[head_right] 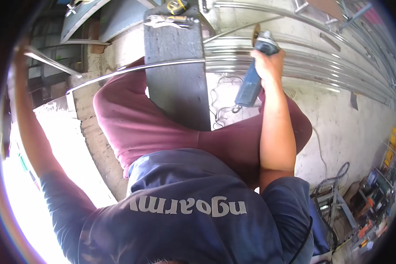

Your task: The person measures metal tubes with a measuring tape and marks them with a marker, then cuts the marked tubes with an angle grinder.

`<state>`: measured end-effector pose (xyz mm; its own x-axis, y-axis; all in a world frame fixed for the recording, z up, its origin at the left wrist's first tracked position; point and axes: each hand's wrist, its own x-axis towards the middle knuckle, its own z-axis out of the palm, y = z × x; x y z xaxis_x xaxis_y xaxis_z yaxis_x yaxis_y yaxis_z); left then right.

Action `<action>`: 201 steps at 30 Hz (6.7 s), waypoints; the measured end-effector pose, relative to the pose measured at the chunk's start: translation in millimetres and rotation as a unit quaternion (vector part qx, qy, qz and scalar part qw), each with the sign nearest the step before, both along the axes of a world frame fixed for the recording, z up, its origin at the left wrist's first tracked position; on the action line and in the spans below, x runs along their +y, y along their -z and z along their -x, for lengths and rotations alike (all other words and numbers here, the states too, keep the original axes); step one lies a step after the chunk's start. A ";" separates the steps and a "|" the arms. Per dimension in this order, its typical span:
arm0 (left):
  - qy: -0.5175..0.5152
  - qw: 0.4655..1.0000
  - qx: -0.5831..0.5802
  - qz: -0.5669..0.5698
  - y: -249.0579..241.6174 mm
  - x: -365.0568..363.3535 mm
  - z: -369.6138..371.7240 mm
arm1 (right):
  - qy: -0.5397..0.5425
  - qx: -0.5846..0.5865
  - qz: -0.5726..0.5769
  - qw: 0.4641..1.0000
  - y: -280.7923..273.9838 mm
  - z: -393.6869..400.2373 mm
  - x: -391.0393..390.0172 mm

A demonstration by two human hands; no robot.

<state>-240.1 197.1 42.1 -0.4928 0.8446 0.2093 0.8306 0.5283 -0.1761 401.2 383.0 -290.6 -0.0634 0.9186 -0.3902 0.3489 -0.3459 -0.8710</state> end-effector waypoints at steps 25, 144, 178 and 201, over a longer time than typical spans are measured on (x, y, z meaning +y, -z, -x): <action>0.213 0.900 -0.208 -0.317 280.8 87.7 -395.2 | 0.398 0.186 0.036 0.898 -33.1 -161.3 4.5; -0.106 0.841 -0.176 0.500 310.9 -623.1 -28.6 | -0.019 0.358 0.232 0.904 -18.1 -7.6 -91.6; -0.388 0.799 -0.334 -0.315 323.9 -584.3 -183.8 | -0.484 -0.353 -0.140 0.788 -32.3 171.2 -187.5; 0.118 0.973 -0.195 -0.029 213.3 -201.9 -179.9 | -0.178 -0.414 -0.010 0.893 -24.2 6.6 52.5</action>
